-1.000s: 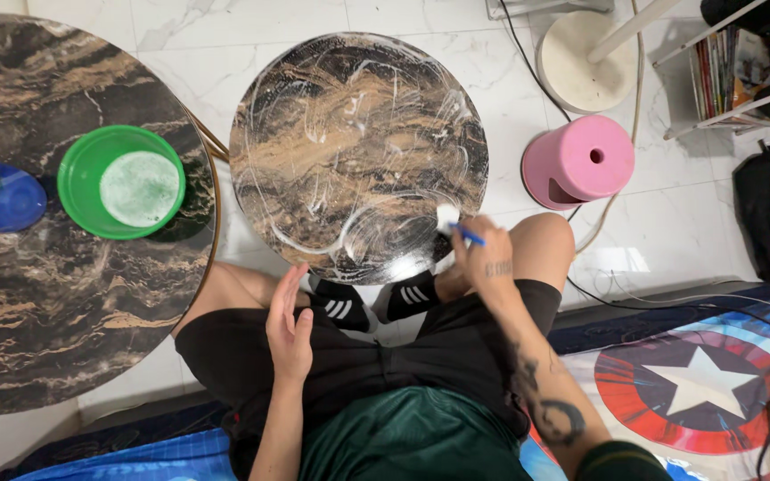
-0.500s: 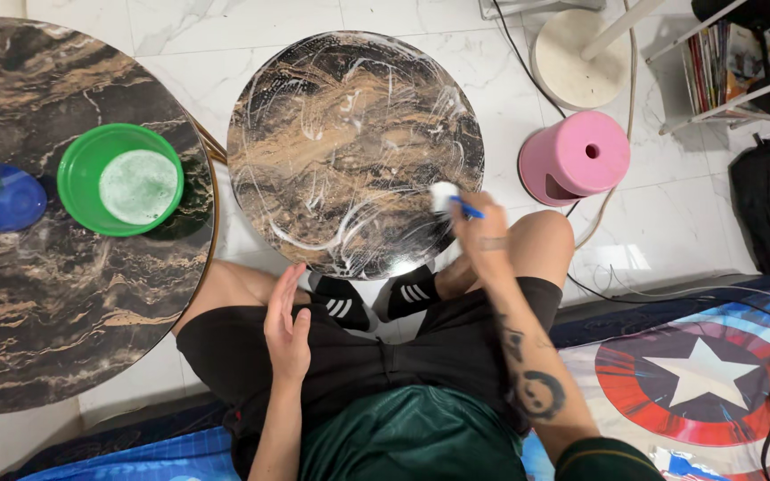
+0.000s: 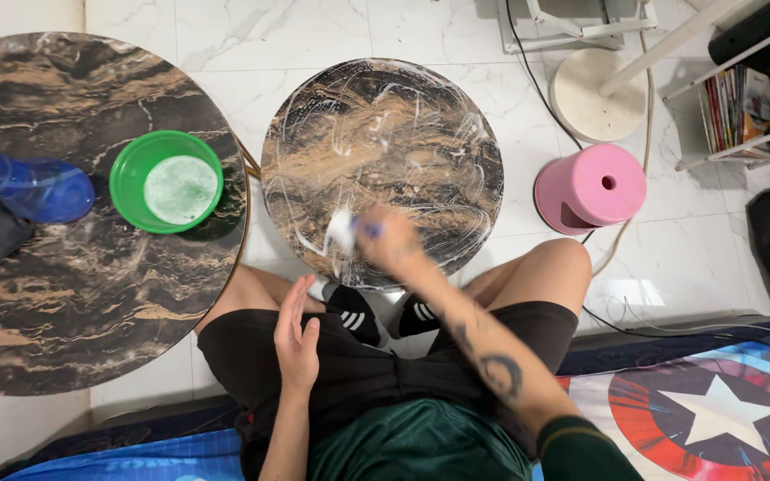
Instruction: The person scrubs a round marble-patterned table with a blue toothbrush and soapy water from a green bowl. They repeatedly dip the brush into the bowl and scrub the table surface in circular motions.
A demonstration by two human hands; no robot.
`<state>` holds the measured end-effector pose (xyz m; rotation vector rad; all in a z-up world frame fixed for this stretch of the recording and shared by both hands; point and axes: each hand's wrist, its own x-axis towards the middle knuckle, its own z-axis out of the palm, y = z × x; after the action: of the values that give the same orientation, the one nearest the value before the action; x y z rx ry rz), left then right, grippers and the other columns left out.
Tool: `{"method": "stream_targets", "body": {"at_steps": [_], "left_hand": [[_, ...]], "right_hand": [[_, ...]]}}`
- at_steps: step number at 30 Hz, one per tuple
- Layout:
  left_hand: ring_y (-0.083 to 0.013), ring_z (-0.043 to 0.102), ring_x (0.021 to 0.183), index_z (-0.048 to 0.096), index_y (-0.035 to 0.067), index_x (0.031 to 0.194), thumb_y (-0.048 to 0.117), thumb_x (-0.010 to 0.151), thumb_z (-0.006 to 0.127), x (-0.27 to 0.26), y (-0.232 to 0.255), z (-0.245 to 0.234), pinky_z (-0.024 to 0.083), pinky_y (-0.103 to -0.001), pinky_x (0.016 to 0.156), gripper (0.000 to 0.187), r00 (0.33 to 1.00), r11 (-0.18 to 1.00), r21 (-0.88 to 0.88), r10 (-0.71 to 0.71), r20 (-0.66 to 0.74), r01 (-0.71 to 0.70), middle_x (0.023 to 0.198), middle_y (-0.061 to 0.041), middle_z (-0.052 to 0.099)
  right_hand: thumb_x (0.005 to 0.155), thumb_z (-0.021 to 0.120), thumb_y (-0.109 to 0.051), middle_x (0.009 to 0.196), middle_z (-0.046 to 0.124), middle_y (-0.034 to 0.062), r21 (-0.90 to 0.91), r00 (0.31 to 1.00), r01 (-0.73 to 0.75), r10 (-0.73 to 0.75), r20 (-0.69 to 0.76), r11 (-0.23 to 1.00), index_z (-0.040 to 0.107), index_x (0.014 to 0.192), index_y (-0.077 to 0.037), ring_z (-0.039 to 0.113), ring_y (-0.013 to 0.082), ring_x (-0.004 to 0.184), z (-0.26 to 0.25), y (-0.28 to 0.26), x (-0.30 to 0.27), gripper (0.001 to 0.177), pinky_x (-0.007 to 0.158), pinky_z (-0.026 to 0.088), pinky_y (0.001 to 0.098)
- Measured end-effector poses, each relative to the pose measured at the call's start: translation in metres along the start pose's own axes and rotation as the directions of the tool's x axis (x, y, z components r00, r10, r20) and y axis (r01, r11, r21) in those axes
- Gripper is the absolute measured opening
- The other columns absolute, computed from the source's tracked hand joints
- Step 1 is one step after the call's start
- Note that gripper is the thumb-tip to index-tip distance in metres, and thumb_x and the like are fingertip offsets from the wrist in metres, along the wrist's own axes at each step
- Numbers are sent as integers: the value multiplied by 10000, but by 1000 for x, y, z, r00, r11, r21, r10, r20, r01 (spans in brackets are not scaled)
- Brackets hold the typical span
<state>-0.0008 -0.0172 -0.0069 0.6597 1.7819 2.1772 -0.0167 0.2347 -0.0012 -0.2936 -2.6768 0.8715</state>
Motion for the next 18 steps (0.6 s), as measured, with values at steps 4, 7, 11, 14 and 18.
{"method": "stream_targets", "body": {"at_steps": [4,7,11,14,18], "left_hand": [[-363,427,1506,397,-91,1518,181,1019,581,-4,-1,-8,272,-479,1275,598,1000,1000,-4,4,-28,-4,1543,-268,491],[-363,425,1507,396,-85,1519,176,1015,585,-3,-3,-13,268,-477,1276,598,999,1000,-24,4,-46,-5,1545,-262,490],[-356,413,1509,394,-74,1520,163,1008,583,0,-2,-18,264,-471,1272,596,996,998,-33,-52,-67,50,1552,-256,480],[-352,426,1504,405,-73,1519,147,999,584,6,0,-17,269,-465,1267,592,997,998,-13,-60,-57,60,1545,-257,495],[-349,417,1511,396,-74,1524,132,991,575,10,6,-20,256,-459,1273,599,998,999,-7,-33,-59,33,1555,-256,485]], "right_hand": [[897,709,-105,825,722,181,-202,973,-142,100,-205,969,753,869,-60,700,333,667,-48,72,37,68,618,569,434],[881,742,-133,786,710,193,-396,973,-93,-1,-231,913,730,804,-54,702,371,702,-77,79,3,111,652,566,467],[827,675,-42,800,730,166,-168,996,-66,75,50,984,778,907,-64,711,271,596,-49,22,-56,133,536,591,372],[873,704,-108,797,726,121,53,991,75,-81,105,996,776,903,-70,687,271,614,-11,-3,-37,87,549,573,377],[849,710,-113,824,751,147,13,974,-227,227,-12,974,806,909,-69,720,271,654,-10,34,34,121,604,587,390]]}}
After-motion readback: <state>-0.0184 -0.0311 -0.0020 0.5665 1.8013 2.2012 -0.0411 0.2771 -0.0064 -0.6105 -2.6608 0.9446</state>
